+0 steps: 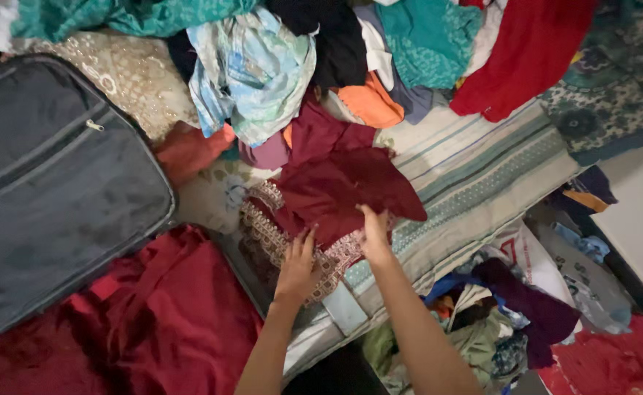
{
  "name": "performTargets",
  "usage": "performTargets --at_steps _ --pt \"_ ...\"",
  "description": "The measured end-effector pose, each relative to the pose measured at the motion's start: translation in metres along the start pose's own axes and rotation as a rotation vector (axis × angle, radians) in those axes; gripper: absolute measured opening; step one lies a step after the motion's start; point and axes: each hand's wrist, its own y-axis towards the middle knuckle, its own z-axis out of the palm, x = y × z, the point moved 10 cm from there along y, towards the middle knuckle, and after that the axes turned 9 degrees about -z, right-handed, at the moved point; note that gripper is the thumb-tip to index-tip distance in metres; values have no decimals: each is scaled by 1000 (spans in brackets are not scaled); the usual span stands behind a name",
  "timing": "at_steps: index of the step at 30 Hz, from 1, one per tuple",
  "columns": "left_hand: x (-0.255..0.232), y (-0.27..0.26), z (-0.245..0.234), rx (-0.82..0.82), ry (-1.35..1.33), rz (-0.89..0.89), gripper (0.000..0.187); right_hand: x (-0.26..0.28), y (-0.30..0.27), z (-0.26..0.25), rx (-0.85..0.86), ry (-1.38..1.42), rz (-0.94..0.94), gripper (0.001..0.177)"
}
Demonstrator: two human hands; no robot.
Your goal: The person packs clothing into a suitcase by folding a red dress and a red skirt and placing them inside the main compartment.
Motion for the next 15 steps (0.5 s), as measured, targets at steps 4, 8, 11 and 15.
performTargets --at_steps 4,8,11,15 --pt "-15 -3 -27 -134 -55 111 72 77 -15 25 43 -31 -39 73" --pt "16 0 -40 -125 -270 -156 65 142 -39 73 254 79 -204 69" --pt "50 6 -41 -200 -324 -132 55 167 -79 98 351 112 -287 66" --pt "112 19 -69 -514 -378 38 54 173 -127 126 376 5 -246 69"
